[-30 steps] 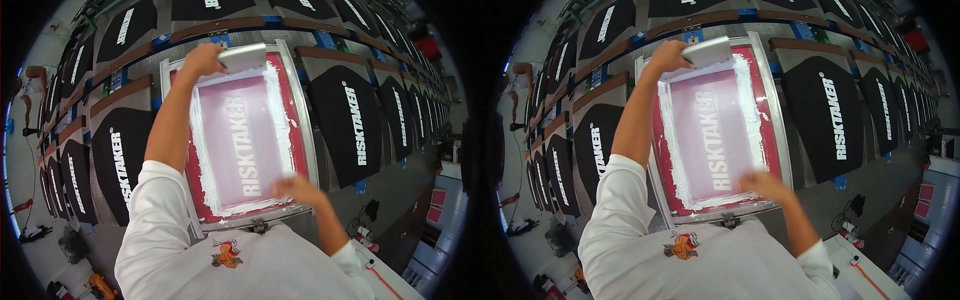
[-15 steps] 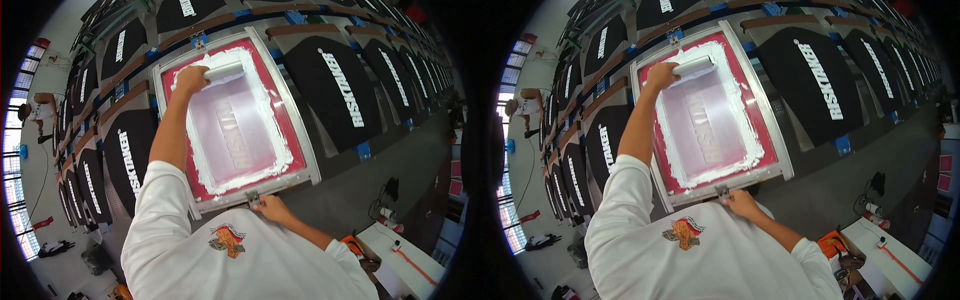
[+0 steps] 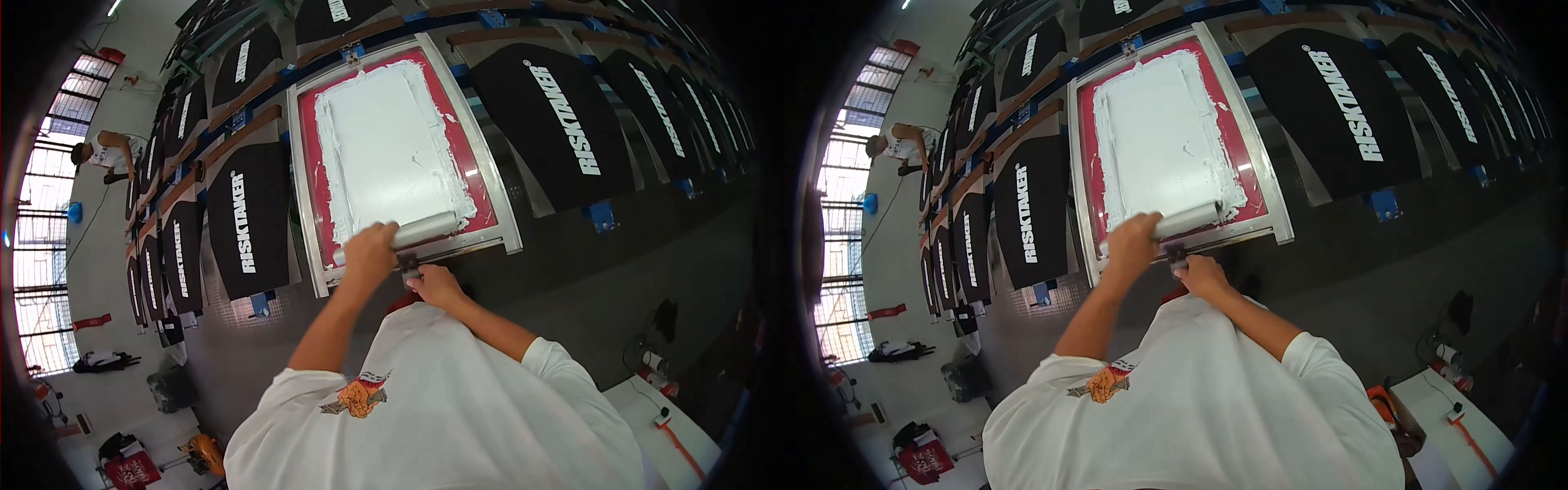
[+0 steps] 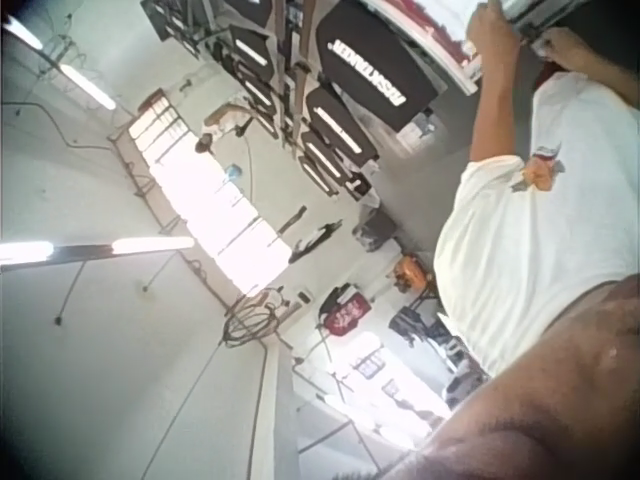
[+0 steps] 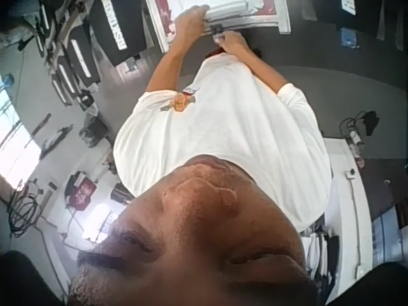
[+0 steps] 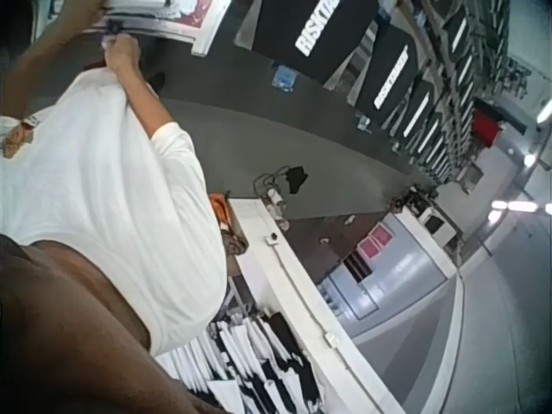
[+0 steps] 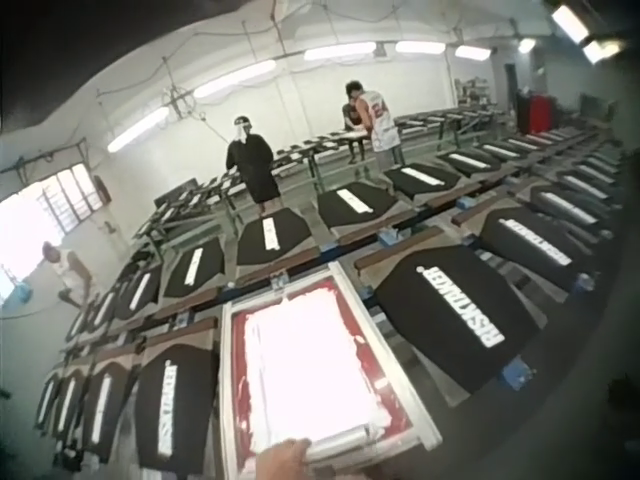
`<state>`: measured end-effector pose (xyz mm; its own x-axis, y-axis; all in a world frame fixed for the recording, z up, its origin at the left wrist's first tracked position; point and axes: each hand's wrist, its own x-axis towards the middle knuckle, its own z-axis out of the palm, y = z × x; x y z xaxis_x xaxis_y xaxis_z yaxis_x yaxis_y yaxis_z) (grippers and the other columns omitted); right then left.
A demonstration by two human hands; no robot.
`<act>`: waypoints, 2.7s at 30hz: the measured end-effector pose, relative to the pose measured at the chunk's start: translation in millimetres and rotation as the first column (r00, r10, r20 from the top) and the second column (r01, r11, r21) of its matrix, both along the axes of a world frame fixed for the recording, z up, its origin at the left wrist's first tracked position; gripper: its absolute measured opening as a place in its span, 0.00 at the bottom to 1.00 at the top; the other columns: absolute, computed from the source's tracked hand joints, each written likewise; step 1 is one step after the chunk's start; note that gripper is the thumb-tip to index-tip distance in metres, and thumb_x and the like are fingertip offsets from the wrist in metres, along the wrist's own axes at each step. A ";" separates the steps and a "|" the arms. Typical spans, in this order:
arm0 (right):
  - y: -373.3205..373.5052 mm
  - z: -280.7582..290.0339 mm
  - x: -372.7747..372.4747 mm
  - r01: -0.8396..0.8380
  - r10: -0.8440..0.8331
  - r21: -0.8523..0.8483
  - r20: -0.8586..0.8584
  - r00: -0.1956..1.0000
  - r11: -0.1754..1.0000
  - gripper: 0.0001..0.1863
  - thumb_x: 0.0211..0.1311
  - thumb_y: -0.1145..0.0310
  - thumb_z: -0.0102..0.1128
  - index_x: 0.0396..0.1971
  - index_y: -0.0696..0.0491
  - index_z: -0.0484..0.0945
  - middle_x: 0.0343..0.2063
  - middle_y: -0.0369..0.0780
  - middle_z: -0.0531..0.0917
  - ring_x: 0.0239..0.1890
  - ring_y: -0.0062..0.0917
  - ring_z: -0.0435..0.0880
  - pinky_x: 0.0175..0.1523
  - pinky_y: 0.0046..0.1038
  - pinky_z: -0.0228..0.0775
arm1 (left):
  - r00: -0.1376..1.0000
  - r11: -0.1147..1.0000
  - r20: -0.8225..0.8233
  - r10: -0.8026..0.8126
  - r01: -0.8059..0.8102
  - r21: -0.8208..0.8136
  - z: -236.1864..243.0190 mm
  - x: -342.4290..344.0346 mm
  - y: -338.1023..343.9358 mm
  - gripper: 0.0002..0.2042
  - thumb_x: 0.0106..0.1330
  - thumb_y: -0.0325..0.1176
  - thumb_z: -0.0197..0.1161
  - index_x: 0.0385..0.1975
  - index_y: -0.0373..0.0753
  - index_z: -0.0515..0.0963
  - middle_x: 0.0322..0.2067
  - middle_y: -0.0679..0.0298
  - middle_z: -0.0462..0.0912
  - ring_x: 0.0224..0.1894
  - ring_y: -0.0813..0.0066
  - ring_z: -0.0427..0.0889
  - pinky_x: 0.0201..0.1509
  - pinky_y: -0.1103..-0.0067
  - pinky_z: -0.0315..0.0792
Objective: Apply white ink to t-shirts using a screen-printing frame and a squeegee.
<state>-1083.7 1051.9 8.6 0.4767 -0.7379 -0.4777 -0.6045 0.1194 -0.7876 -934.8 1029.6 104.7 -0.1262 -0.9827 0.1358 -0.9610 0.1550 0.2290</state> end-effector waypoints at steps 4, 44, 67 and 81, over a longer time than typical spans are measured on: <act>6.3 0.7 -1.5 0.057 -0.058 0.013 0.073 0.996 0.998 0.16 0.54 0.58 0.60 0.29 0.58 0.77 0.29 0.51 0.81 0.36 0.47 0.79 0.42 0.42 0.70 | 0.962 0.943 -0.045 0.267 -0.252 0.219 28.5 46.6 -60.8 0.19 0.55 0.45 0.65 0.37 0.35 0.75 0.28 0.47 0.80 0.33 0.49 0.80 0.35 0.63 0.73; -231.8 48.1 -491.3 0.766 -0.766 0.008 0.008 0.643 0.643 0.30 0.61 0.44 0.49 0.37 0.61 0.80 0.32 0.50 0.83 0.37 0.38 0.82 0.43 0.33 0.69 | 0.055 0.769 -0.777 0.627 -0.205 0.606 -19.5 -199.6 -203.5 0.22 0.56 0.35 0.66 0.46 0.27 0.71 0.37 0.53 0.80 0.35 0.64 0.81 0.40 0.70 0.76; -178.1 53.4 -472.3 0.199 -0.226 0.385 0.023 0.974 0.901 0.14 0.58 0.65 0.60 0.39 0.59 0.77 0.32 0.42 0.82 0.34 0.24 0.80 0.41 0.26 0.71 | 0.945 0.961 -0.250 0.209 -0.151 0.230 33.2 -237.9 -393.8 0.22 0.47 0.40 0.70 0.41 0.36 0.79 0.32 0.52 0.83 0.31 0.64 0.83 0.38 0.73 0.76; -127.5 14.9 -417.9 0.231 -0.250 0.154 0.112 0.962 0.961 0.11 0.53 0.66 0.61 0.30 0.59 0.78 0.19 0.43 0.80 0.22 0.28 0.80 0.30 0.28 0.69 | 0.993 0.977 0.006 -0.119 0.118 -0.178 -24.3 -306.3 -326.9 0.16 0.43 0.22 0.60 0.35 0.43 0.79 0.28 0.61 0.81 0.32 0.61 0.78 0.34 0.70 0.74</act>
<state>-1501.6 924.4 23.5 0.3574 -0.7695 -0.5293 -0.4390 0.3619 -0.8224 -1241.1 702.7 80.4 -0.2394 -0.9209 0.3076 -0.9324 0.3064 0.1916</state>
